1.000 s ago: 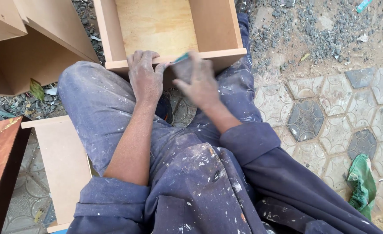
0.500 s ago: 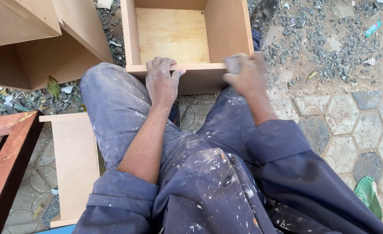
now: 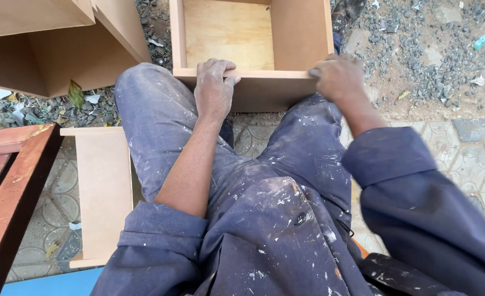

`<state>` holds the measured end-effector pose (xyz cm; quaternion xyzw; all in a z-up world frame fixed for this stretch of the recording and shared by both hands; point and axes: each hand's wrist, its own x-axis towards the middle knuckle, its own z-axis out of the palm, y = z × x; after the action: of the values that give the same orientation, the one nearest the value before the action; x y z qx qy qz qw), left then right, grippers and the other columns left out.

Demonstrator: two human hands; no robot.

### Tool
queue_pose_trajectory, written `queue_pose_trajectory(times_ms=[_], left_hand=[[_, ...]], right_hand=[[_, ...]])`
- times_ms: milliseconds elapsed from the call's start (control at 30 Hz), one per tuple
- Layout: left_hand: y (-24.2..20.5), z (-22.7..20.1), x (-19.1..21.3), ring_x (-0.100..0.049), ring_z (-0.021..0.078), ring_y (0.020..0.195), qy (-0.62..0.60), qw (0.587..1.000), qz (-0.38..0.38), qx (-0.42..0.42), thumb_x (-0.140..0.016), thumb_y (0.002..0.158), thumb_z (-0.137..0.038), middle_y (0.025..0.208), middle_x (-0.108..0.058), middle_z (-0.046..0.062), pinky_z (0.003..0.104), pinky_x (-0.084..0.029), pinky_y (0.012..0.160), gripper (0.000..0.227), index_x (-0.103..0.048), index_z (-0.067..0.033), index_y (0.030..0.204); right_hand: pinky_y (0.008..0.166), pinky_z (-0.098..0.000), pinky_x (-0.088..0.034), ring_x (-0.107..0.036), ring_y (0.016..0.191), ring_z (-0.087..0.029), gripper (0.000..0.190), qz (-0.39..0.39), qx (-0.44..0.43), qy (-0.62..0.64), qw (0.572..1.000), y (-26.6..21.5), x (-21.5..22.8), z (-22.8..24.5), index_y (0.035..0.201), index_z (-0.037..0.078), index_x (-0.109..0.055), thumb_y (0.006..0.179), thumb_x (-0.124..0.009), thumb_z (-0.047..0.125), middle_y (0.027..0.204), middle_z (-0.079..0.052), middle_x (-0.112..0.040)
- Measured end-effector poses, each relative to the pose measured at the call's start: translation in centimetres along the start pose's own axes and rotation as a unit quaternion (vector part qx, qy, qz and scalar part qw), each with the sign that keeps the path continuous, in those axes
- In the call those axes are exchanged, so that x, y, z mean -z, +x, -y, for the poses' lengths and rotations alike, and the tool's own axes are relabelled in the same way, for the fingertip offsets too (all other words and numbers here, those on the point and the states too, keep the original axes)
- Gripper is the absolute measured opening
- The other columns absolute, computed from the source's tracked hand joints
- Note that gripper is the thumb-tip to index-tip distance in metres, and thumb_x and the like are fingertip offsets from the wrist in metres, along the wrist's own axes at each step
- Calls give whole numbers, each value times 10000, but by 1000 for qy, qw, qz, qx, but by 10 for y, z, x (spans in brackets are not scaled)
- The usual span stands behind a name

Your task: Sanding the exterior edges and corners of a wooden box using a sanding block to smooth the surface.

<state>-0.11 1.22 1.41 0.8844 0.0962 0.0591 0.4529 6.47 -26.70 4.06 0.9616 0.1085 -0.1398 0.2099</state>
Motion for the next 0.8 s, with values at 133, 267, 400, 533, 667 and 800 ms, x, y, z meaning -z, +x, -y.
queue_pose_trajectory(times_ms=[133, 267, 400, 533, 667, 800], left_hand=[[-1, 6, -5, -608, 170, 1049, 14, 999, -29, -5, -791, 799, -76, 1112, -621, -17, 317, -538, 929, 312, -705, -104, 1098], [-2, 30, -16, -525, 305, 1253, 122, 987, -102, -26, -914, 768, -308, 1342, -490, 133, 424, -498, 1013, 643, -619, -61, 1282], [0, 26, -8, -543, 221, 1015, 126, 984, -116, -44, -926, 712, -356, 1017, -600, 35, 371, -473, 902, 448, -705, -86, 993], [2, 29, -10, -523, 215, 963, 105, 988, -104, -33, -955, 664, -363, 951, -581, 14, 384, -464, 886, 434, -695, -112, 904], [8, 32, -12, -509, 204, 955, 104, 989, -101, -29, -962, 662, -375, 935, -592, 10, 362, -444, 860, 447, -698, -115, 913], [5, 31, -9, -529, 202, 952, 103, 988, -110, -45, -980, 644, -375, 936, -604, 18, 353, -456, 857, 493, -675, -110, 926]], right_hand=[[780, -471, -497, -665, 904, -352, 216, -114, 140, 261, 948, 7, 36, 86, 1006, 137, -773, 954, -573, 200, 1030, -99, -748], [840, -449, -492, -648, 1011, -324, 270, -79, 177, 312, 930, 11, 61, 124, 1061, 170, -741, 871, -556, 117, 1132, -34, -725], [837, -494, -515, -676, 994, -378, 280, 12, 111, 147, 983, 52, -14, 41, 1154, 168, -752, 967, -571, 272, 1140, -106, -737], [1001, -472, -507, -656, 1151, -318, 359, 123, 47, 73, 989, 40, 1, 14, 1252, 194, -751, 971, -536, 135, 1282, -68, -716], [909, -459, -511, -665, 1062, -336, 389, 57, 135, 178, 973, 53, 22, 93, 1252, 211, -707, 908, -531, 170, 1206, -69, -722], [1008, -465, -451, -594, 1185, -336, 509, 1, 174, 272, 946, 34, 47, 120, 1272, 144, -684, 822, -489, 10, 1312, -69, -673]])
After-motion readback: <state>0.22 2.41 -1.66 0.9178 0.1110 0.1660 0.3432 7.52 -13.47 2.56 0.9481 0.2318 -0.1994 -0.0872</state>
